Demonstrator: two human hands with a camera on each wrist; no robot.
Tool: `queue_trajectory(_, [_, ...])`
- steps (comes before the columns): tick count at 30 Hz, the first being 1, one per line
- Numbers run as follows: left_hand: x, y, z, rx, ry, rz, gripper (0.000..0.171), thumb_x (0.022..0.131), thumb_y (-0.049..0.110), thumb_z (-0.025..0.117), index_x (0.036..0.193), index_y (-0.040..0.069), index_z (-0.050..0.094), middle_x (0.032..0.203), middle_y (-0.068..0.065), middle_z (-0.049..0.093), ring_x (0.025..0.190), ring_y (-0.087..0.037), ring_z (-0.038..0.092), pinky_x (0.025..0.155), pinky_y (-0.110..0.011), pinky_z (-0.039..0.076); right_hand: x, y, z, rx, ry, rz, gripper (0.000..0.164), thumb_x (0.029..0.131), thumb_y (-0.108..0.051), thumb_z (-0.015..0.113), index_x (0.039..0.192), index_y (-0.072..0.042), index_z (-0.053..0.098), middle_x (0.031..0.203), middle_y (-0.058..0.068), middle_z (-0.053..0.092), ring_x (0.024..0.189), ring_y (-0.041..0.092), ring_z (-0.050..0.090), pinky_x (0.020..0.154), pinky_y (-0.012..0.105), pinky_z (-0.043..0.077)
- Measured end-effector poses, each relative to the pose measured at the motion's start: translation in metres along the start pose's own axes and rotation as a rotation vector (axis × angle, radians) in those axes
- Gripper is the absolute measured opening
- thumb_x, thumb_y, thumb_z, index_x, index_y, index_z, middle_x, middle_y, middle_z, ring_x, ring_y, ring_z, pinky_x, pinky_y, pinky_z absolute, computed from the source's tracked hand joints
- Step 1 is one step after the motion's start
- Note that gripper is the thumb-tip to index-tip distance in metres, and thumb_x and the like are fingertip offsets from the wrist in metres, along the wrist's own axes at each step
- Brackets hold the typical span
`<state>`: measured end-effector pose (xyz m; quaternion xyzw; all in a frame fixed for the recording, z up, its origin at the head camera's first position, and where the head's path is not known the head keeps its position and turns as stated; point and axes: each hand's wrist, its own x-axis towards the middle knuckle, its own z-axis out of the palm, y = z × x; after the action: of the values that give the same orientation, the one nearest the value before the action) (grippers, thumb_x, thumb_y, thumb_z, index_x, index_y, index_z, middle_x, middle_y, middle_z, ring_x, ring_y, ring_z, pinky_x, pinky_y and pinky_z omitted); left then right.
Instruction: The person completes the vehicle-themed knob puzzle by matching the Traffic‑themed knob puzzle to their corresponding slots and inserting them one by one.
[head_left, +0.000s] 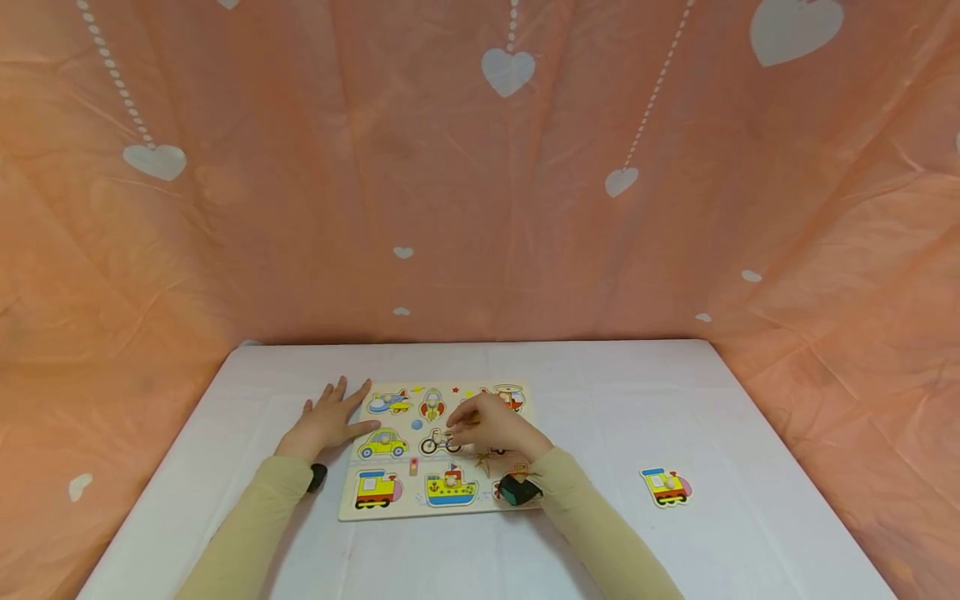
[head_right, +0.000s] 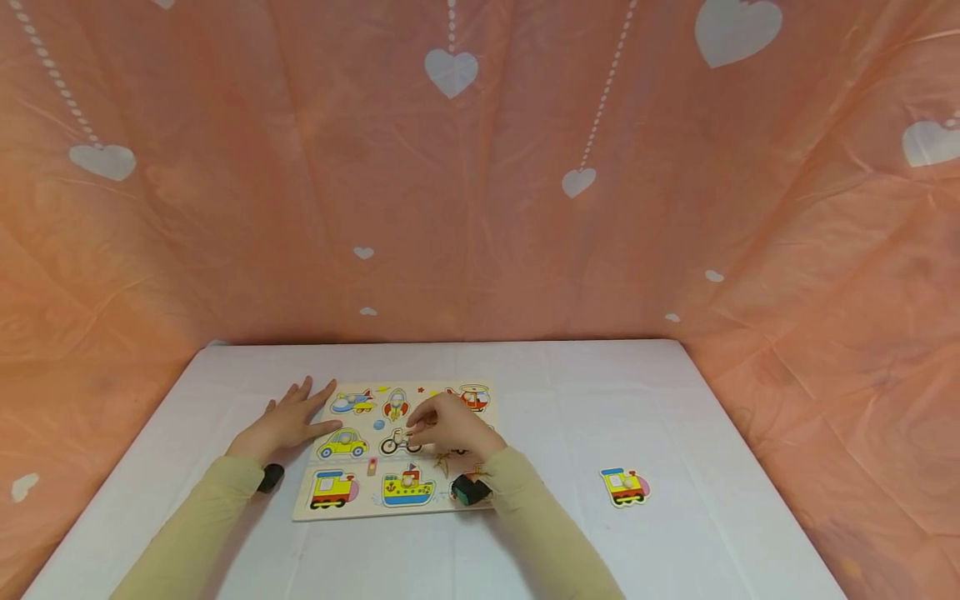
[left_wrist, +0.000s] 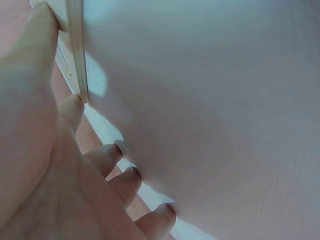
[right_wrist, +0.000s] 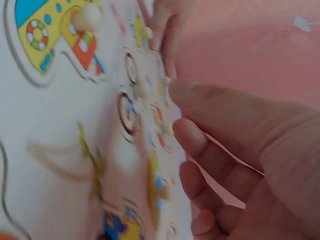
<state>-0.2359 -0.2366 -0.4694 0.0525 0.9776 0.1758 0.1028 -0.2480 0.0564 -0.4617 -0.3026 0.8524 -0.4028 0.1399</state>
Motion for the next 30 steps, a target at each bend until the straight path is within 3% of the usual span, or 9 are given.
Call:
queue_trajectory(10, [-0.001, -0.001, -0.001, 0.007, 0.001, -0.007, 0.09, 0.074, 0.061, 0.056, 0.142, 0.015, 0.02, 0.142, -0.029, 0.005, 0.127, -0.049, 0.001, 0.094, -0.067, 0.001, -0.03, 0.009, -0.034, -0.017, -0.007, -0.104, 0.028, 0.073, -0.017, 0.073, 0.098, -0.008, 0.067, 0.087, 0.0, 0.064, 0.08, 0.016, 0.058, 0.068, 0.027, 0.047])
queue_trajectory(16, [-0.002, 0.0, -0.002, 0.006, 0.005, -0.001, 0.089, 0.074, 0.06, 0.056, 0.142, 0.014, 0.021, 0.142, -0.029, 0.005, 0.126, -0.05, 0.002, 0.094, -0.068, 0.002, -0.055, 0.017, -0.054, -0.028, -0.005, -0.041, 0.027, 0.072, -0.018, 0.074, 0.097, -0.01, 0.067, 0.087, -0.002, 0.065, 0.084, 0.018, 0.057, 0.07, 0.033, 0.044])
queue_trajectory(24, [-0.001, 0.0, -0.001, -0.007, 0.007, 0.005, 0.089, 0.074, 0.06, 0.056, 0.142, 0.015, 0.021, 0.142, -0.029, 0.005, 0.126, -0.049, 0.002, 0.094, -0.067, 0.001, -0.094, 0.038, -0.079, -0.048, 0.062, 0.049, 0.025, 0.072, -0.021, 0.074, 0.095, -0.014, 0.068, 0.084, -0.005, 0.064, 0.079, 0.012, 0.054, 0.061, 0.028, 0.04])
queue_trajectory(30, [-0.002, 0.0, -0.001, 0.005, 0.009, 0.002, 0.089, 0.074, 0.061, 0.056, 0.142, 0.015, 0.021, 0.142, -0.029, 0.006, 0.127, -0.049, 0.002, 0.094, -0.067, 0.002, -0.13, 0.033, -0.1, -0.023, 0.09, 0.098, 0.025, 0.074, -0.012, 0.072, 0.097, -0.004, 0.066, 0.087, 0.008, 0.065, 0.081, 0.024, 0.055, 0.062, 0.028, 0.04])
